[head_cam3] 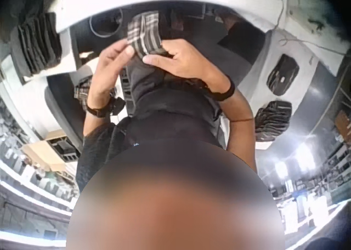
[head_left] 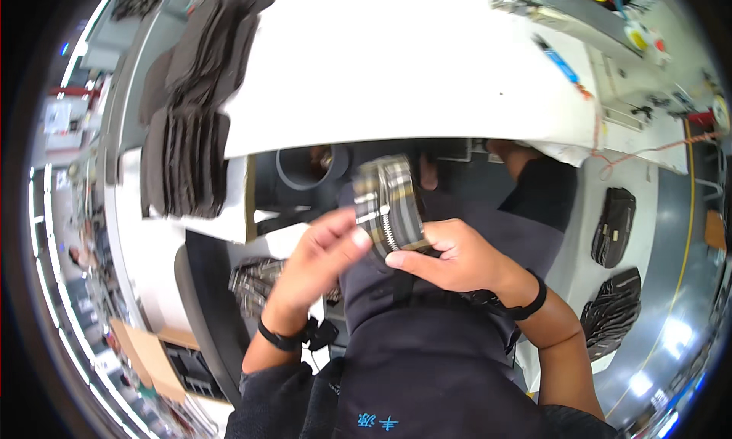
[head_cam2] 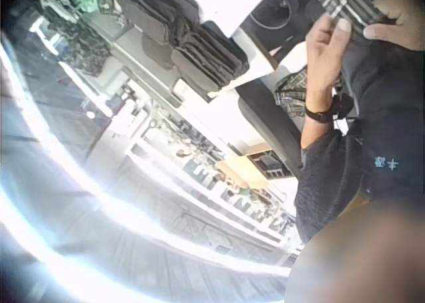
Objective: The recorder is sewing and assembling a plaid fabric and leather pouch using an industrial sewing machine.
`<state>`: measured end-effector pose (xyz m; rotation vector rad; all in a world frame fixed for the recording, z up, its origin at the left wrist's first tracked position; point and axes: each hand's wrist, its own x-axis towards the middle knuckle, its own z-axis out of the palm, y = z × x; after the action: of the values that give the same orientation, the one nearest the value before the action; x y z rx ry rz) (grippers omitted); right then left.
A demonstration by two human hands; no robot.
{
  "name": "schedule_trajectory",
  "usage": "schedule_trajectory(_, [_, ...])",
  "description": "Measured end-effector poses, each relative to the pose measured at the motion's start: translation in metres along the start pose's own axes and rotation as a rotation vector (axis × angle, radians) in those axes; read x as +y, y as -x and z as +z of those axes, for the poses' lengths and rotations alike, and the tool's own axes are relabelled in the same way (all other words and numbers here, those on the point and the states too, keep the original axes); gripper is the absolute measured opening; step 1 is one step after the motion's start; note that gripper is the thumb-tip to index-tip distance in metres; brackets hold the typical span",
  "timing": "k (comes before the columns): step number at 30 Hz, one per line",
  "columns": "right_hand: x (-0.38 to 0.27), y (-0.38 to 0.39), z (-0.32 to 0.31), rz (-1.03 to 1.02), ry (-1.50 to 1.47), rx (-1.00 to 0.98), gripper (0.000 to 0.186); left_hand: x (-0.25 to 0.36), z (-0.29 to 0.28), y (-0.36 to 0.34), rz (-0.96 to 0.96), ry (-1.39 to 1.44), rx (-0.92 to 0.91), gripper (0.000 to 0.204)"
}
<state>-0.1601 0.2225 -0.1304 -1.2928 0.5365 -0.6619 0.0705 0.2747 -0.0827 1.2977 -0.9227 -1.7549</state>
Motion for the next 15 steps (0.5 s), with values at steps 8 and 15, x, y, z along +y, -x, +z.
schedule_trajectory(8, [-0.009, 0.016, -0.002, 0.015, 0.253, 0.040, 0.019, -0.031, 0.019, -0.008, -0.205, 0.459, -0.039, 0.033])
schedule_trajectory(15, [-0.004, 0.025, 0.017, -0.341, 0.659, 0.050, 0.018, -0.048, 0.022, 0.015, -0.222, 0.489, -0.037, 0.028])
